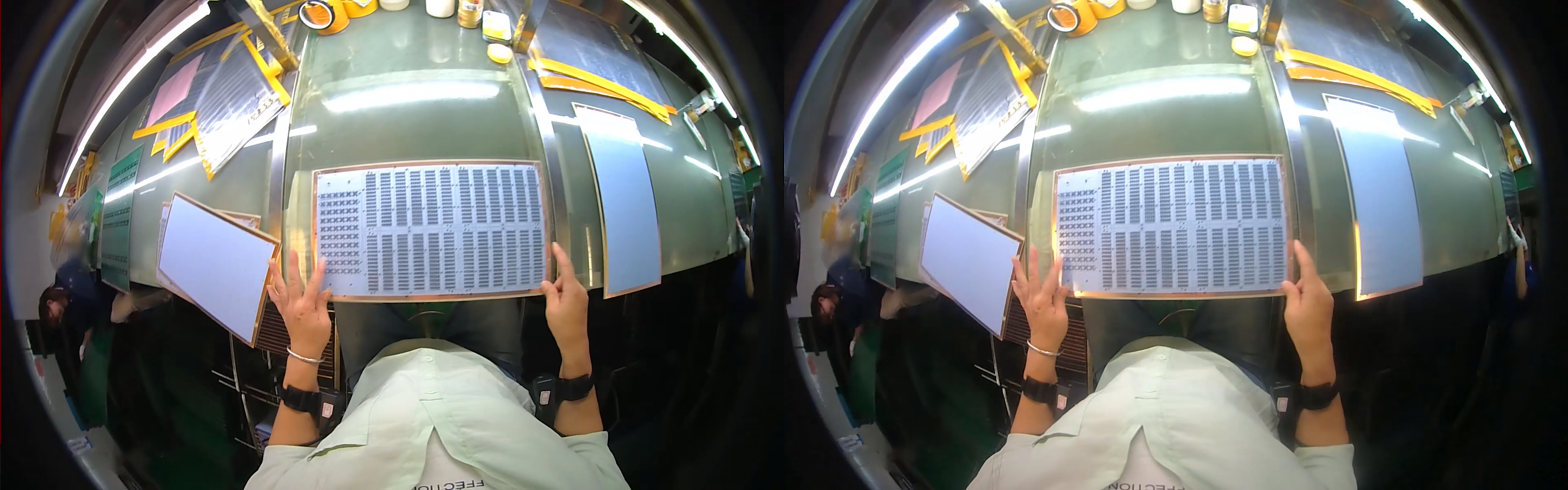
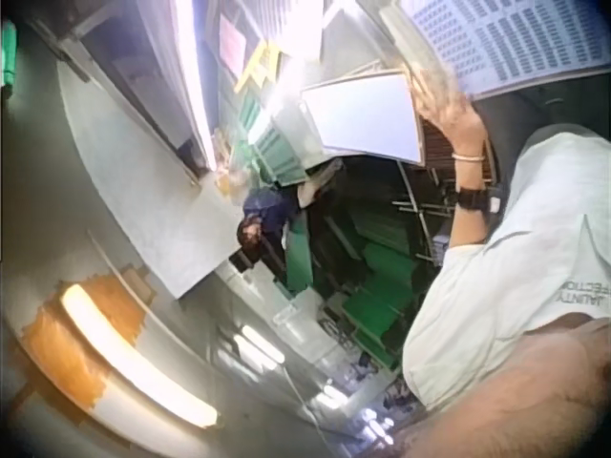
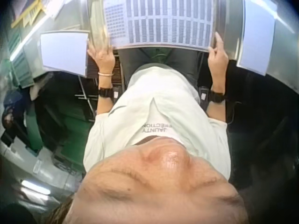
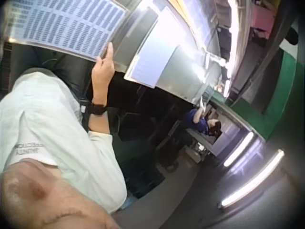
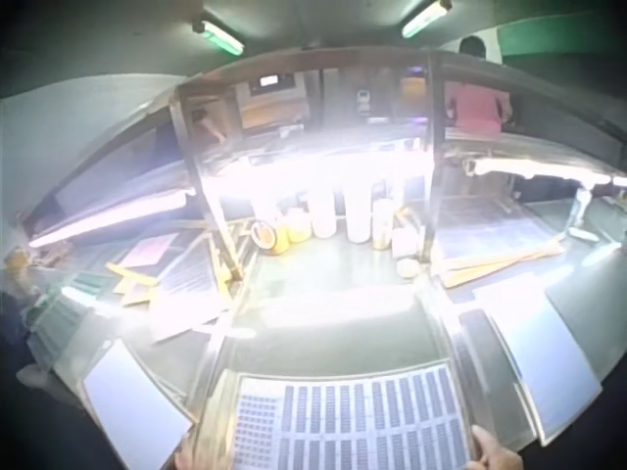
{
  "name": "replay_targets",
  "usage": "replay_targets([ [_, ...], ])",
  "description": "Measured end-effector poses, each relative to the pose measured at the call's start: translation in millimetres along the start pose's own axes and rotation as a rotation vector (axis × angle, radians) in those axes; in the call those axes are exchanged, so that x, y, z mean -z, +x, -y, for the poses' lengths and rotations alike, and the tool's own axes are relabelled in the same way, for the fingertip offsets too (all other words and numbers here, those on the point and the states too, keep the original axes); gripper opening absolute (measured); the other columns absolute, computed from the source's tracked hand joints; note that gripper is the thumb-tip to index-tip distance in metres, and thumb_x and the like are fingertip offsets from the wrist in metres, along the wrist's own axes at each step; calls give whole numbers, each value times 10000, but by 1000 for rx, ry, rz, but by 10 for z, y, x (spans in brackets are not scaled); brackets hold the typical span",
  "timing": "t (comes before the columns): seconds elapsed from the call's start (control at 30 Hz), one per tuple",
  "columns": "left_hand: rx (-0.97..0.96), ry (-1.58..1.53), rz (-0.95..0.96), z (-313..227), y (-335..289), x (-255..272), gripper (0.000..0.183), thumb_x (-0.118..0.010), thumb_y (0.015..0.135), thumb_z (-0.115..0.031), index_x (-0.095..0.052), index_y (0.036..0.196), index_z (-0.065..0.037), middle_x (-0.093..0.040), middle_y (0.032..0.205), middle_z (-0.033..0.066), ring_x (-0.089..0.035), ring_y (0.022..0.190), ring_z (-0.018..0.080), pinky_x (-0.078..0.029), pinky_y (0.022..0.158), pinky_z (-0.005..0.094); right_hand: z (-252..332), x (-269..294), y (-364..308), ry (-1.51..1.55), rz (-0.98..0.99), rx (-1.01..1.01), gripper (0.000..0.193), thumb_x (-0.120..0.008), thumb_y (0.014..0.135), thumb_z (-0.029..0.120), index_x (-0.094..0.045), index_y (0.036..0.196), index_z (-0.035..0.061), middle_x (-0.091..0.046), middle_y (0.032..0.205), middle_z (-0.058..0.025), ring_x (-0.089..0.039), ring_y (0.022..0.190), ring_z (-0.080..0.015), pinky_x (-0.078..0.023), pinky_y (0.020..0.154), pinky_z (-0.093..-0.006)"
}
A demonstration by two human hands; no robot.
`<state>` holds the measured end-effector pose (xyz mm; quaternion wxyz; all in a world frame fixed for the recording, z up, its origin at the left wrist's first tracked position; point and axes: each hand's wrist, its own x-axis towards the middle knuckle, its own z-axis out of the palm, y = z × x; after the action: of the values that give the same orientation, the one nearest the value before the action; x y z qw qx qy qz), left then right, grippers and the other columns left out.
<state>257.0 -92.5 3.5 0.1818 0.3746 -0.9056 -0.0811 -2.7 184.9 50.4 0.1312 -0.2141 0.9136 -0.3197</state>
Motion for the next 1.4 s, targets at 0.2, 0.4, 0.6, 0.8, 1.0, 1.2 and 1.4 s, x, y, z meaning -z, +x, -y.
replay_targets([
  [0.2,-62,6,225,88,20,-7,412,-565,888,-104,-587,1294,-170,-374,1502,56,-139,1440,398,-73,1095,640,-21,202,205,-444,92,190,584,-696,781,141,-529,1340,174,-545,818,-96,-533,778,-275,-419,721,-399],
  [0.4,-130,0,286,94,108,77,417,-568,865,-80,-590,1278,-129,-438,1459,59,-200,1426,394,-67,1110,619,21,-73,1026,-461,-113,525,449,-626,809,125,-586,1255,87,-460,875,-74,-471,849,-253,-385,750,-382],
  [0.6,-179,12,298,60,203,128,420,-590,833,-91,-606,1252,-124,-473,1427,58,-253,1403,389,-86,1117,607,-25,-185,1325,-561,-166,563,399,-532,838,82,-574,1226,-1,-466,884,-76,-481,861,-257,-403,736,-367],
  [0.8,-239,-12,294,38,430,183,384,-617,813,-108,-625,1195,-65,-515,1377,91,-330,1364,377,-172,1112,569,44,-279,1350,-606,-210,631,447,-508,809,60,-549,1248,-13,-476,895,-79,-489,853,-255,-405,732,-368],
  [1.0,-220,29,224,-108,1067,-226,497,-620,867,-253,-531,1300,-25,-472,1414,119,-298,1384,372,-204,1098,579,42,-229,1389,-690,-201,680,446,-516,790,22,-545,1224,-78,-497,864,-91,-495,814,-251,-406,711,-357],
  [1.2,-152,127,122,-67,1334,-451,557,-527,933,-382,-468,1366,-37,-408,1465,111,-237,1417,344,-157,1105,599,157,-129,1540,-650,-97,783,386,-522,774,-13,-580,1140,-122,-529,849,-106,-506,770,-251,-415,661,-344],
  [1.4,-85,134,110,-99,1249,-584,563,-504,944,-366,-418,1400,-48,-371,1491,101,-213,1428,328,-125,1113,602,113,-142,1524,-649,-94,785,393,-530,771,-27,-575,1152,-113,-523,839,-103,-515,761,-252,-422,642,-343],
])
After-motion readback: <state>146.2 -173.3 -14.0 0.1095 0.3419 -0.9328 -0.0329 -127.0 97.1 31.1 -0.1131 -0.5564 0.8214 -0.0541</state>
